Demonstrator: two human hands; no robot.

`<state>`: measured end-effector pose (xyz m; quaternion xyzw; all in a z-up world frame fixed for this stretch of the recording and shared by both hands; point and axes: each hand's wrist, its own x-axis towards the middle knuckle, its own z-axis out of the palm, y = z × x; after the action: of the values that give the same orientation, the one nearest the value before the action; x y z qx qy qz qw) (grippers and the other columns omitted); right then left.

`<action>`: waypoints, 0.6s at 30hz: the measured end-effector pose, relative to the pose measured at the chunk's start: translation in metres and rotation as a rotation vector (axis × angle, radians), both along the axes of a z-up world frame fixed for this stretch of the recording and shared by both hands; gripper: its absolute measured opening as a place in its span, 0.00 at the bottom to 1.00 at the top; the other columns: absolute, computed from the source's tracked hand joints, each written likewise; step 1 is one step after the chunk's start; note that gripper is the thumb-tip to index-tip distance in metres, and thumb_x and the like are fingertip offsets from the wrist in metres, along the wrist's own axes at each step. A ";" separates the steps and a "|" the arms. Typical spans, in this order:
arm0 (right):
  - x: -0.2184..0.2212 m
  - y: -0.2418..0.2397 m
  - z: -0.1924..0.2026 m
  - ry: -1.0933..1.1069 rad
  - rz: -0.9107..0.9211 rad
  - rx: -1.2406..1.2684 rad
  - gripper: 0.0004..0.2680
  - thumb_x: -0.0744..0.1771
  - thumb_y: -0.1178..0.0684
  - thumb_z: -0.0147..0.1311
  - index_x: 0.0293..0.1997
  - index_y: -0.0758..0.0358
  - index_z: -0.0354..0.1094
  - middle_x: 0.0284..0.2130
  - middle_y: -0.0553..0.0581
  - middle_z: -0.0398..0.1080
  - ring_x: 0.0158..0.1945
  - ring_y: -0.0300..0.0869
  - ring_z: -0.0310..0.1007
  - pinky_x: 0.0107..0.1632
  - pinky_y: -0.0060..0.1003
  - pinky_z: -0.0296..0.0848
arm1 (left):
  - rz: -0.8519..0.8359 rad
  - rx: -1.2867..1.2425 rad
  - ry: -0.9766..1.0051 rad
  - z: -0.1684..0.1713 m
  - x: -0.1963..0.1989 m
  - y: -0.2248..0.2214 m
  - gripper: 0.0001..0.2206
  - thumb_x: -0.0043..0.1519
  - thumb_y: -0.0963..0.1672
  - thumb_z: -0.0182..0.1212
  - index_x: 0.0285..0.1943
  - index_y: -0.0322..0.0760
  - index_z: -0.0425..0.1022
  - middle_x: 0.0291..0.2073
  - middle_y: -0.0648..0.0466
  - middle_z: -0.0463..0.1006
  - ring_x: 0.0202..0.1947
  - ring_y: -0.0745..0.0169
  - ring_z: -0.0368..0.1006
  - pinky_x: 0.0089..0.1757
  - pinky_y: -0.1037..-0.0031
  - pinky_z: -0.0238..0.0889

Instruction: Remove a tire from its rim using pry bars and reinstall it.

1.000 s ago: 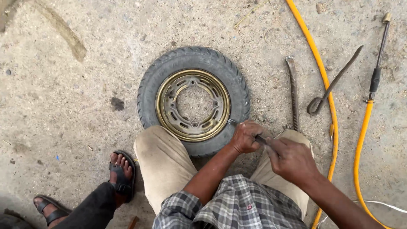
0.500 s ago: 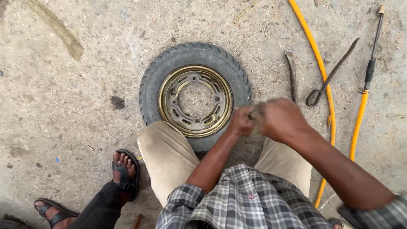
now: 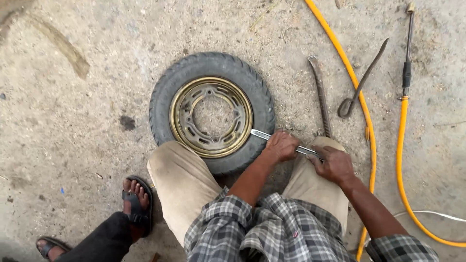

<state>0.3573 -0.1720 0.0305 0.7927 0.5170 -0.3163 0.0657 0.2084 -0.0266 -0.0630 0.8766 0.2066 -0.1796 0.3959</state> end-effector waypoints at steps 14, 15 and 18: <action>0.061 0.038 -0.096 0.136 0.012 0.018 0.32 0.58 0.25 0.58 0.63 0.52 0.67 0.70 0.60 0.55 0.75 0.55 0.46 0.71 0.59 0.43 | -0.079 0.220 -0.111 -0.045 0.016 0.008 0.12 0.47 0.49 0.66 0.36 0.43 0.77 0.36 0.53 0.81 0.47 0.54 0.74 0.55 0.59 0.61; 0.061 0.032 -0.092 0.168 0.022 -0.044 0.31 0.58 0.26 0.60 0.62 0.52 0.68 0.69 0.60 0.55 0.74 0.56 0.46 0.72 0.59 0.42 | -0.038 0.242 -0.154 -0.041 0.014 0.003 0.13 0.45 0.49 0.67 0.36 0.43 0.77 0.37 0.52 0.81 0.47 0.54 0.74 0.54 0.60 0.61; 0.063 0.025 -0.083 0.266 -0.115 0.153 0.26 0.59 0.32 0.64 0.59 0.55 0.71 0.65 0.61 0.61 0.70 0.57 0.53 0.71 0.59 0.50 | -0.048 0.120 -0.172 -0.020 0.004 0.009 0.16 0.43 0.48 0.69 0.38 0.42 0.77 0.37 0.53 0.81 0.47 0.54 0.75 0.52 0.59 0.62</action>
<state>0.4203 -0.1472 -0.0528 0.7746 0.4976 -0.3816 -0.0821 0.2127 -0.0175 -0.0830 0.9156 0.1613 -0.1003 0.3544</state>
